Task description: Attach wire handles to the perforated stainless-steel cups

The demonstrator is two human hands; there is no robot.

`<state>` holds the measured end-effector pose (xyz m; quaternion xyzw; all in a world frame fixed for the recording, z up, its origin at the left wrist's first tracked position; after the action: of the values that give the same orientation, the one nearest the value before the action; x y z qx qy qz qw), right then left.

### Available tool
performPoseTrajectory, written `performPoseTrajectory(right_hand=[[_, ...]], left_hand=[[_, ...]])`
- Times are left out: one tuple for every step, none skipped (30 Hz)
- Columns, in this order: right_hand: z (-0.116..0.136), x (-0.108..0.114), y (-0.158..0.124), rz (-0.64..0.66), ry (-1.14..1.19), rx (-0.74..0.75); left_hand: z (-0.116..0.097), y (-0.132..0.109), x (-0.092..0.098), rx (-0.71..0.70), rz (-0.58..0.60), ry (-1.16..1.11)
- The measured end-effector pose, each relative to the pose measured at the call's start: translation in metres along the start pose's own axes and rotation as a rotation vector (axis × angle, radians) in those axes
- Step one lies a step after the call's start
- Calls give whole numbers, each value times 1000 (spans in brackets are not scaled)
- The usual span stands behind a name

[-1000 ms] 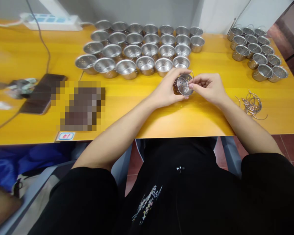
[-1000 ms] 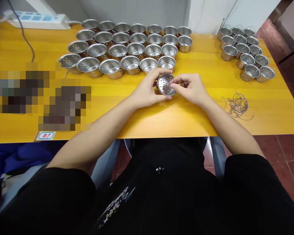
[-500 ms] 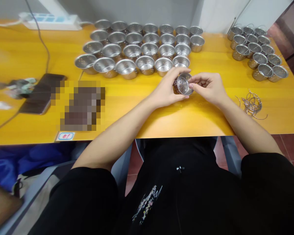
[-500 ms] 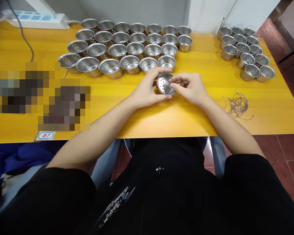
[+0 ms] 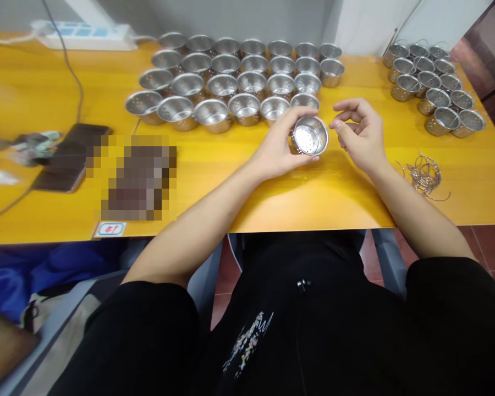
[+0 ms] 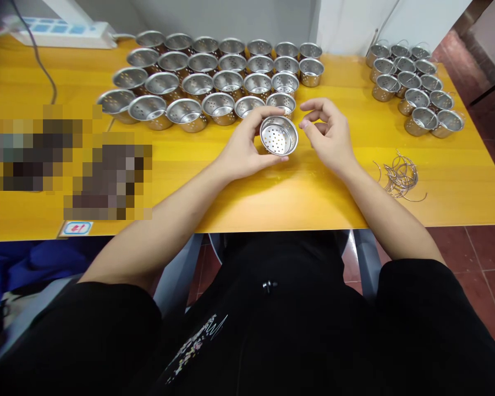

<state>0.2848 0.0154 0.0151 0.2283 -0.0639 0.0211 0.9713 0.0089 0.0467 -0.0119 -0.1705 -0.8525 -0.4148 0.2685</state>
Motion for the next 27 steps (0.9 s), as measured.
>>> performPoseTrajectory(right_hand=[[-4, 1, 2, 6, -12, -10], [-7, 1, 3, 19, -27, -16], [-9, 1, 3, 35, -44, -16], [-9, 0, 3, 56, -61, -14], [-8, -3, 2, 77, -77, -10], [-6, -5, 0, 99, -92, -5], [-3, -8, -2, 122, -106, -1], [0, -12, -4, 147, -123, 5], [3, -15, -7, 172, -141, 11], [6, -18, -10, 197, -163, 18], [7, -21, -12, 226, -185, 25], [8, -24, -15, 258, -207, 36], [8, -27, -17, 294, -229, 52], [8, -31, -18, 337, -252, 76], [7, -36, -20, 389, -277, 106], [7, -41, -21, 452, -308, 138], [7, -48, -22, 524, -342, 168], [8, -55, -24, 605, -377, 193], [9, -62, -26, 690, -412, 209], [10, -69, -28, 776, -442, 223], [12, -75, -29, 850, -463, 238], [15, -79, -31, 901, -473, 255], [17, -83, -32, 935, -479, 269], [19, -85, -33, 954, -483, 278], [20, -87, -33, 964, -488, 281], [21, -87, -34, 970, -495, 278], [21, -88, -34, 975, -501, 271]], left_hand=[[2, 0, -1, 10, -14, 3], [4, 1, -2, 23, -33, 8], [6, 2, -2, 37, -58, 14], [9, 3, -1, 53, -93, 21], [12, 6, 0, 71, -135, 26], [15, 8, 3, 88, -185, 29], [19, 12, 6, 94, -247, 29], [24, 15, 11, 90, -320, 21], [28, 17, 16, 63, -400, 11], [32, 19, 23, -15, -510, -13], [36, 20, 29, -96, -610, -55], [40, 21, 34, -122, -628, -85], [43, 22, 39, -105, -616, -89], [45, 22, 43, -62, -591, -56], [46, 22, 47, -25, -578, -21], [46, 21, 51, -7, -588, 1], [44, 20, 53, -5, -612, 12], [40, 20, 55, -22, -640, 7], [36, 19, 56, -58, -661, -9], [30, 19, 57, -103, -670, -28], [24, 19, 56, -143, -662, -40], [16, 18, 54, -173, -639, -40], [8, 17, 53, -178, -622, -25], [0, 16, 51, -109, -604, 22], [-6, 16, 48, -16, -539, 80], [-13, 15, 45, 49, -482, 127], [-18, 14, 42, 62, -464, 136]])
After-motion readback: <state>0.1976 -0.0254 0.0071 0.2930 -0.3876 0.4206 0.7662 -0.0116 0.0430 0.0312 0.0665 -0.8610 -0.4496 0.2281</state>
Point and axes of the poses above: each hand's wrist, its own y-axis towards the middle knuckle, its own x-axis out of the back of the hand, z = x × y, the point moved 2 cm from there along y, towards the middle knuckle, and after that the axes turned 12 degrees about y, right-handed, at the moved point
